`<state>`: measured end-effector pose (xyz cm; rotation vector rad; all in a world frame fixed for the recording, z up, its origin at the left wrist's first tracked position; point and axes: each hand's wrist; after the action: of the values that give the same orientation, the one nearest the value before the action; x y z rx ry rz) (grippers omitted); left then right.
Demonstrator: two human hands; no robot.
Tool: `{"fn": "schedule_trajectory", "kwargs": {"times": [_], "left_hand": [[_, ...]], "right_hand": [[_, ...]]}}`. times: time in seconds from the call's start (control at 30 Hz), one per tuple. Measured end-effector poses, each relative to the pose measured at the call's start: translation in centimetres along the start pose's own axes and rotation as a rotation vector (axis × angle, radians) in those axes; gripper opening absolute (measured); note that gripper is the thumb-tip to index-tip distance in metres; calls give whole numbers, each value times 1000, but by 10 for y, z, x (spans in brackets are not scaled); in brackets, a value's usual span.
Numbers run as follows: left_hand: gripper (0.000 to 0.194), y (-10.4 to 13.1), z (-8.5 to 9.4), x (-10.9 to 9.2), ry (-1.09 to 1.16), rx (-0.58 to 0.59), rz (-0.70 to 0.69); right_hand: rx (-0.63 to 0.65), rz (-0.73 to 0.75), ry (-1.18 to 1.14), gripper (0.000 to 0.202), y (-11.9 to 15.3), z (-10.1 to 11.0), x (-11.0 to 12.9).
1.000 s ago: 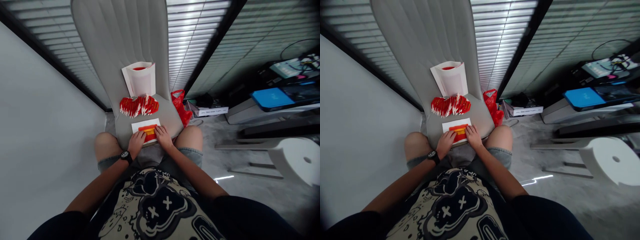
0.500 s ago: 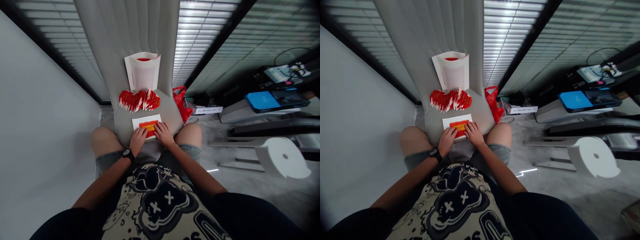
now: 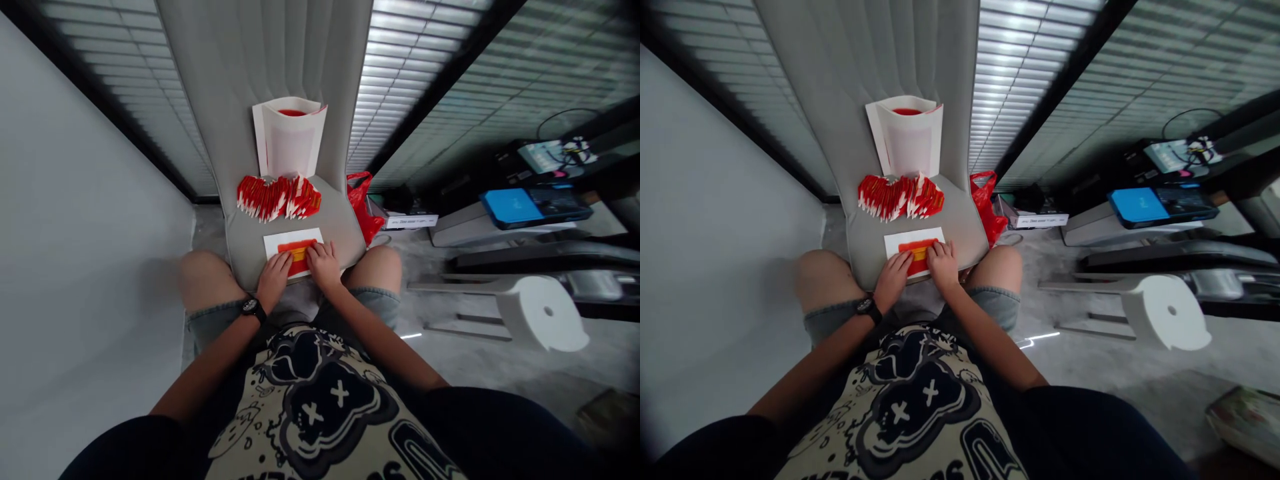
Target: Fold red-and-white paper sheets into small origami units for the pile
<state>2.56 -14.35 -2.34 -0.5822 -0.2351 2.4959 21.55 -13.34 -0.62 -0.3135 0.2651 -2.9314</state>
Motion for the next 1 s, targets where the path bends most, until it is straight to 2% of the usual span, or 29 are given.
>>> {"fn": "schedule_trajectory", "kwargs": {"times": [0.17, 0.33, 0.57, 0.73, 1.0], "left_hand": [[41, -10, 6, -3, 14, -28, 63], [36, -11, 6, 2, 49, -36, 86], [55, 2, 1, -5, -95, 34, 93], [63, 2, 1, -7, -151, 61, 126], [64, 4, -10, -6, -110, -41, 113]], "right_hand": [[-2, 77, -47, 43, -3, -14, 4], [34, 156, -124, 50, 2, -22, -5], [65, 201, -111, 59, 6, -21, -13], [88, 189, -76, 67, 9, -20, -17], [58, 162, -54, 66, 9, -21, -12]]}}
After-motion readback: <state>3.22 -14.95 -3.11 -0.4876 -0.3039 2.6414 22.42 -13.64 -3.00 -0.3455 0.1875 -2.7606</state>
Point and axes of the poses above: each hand's wrist, its own y-axis away from the middle knuckle, its own z-axis out of the back of the hand, x = y × z, and after that the axes turned 4 degrees about -x, right-handed
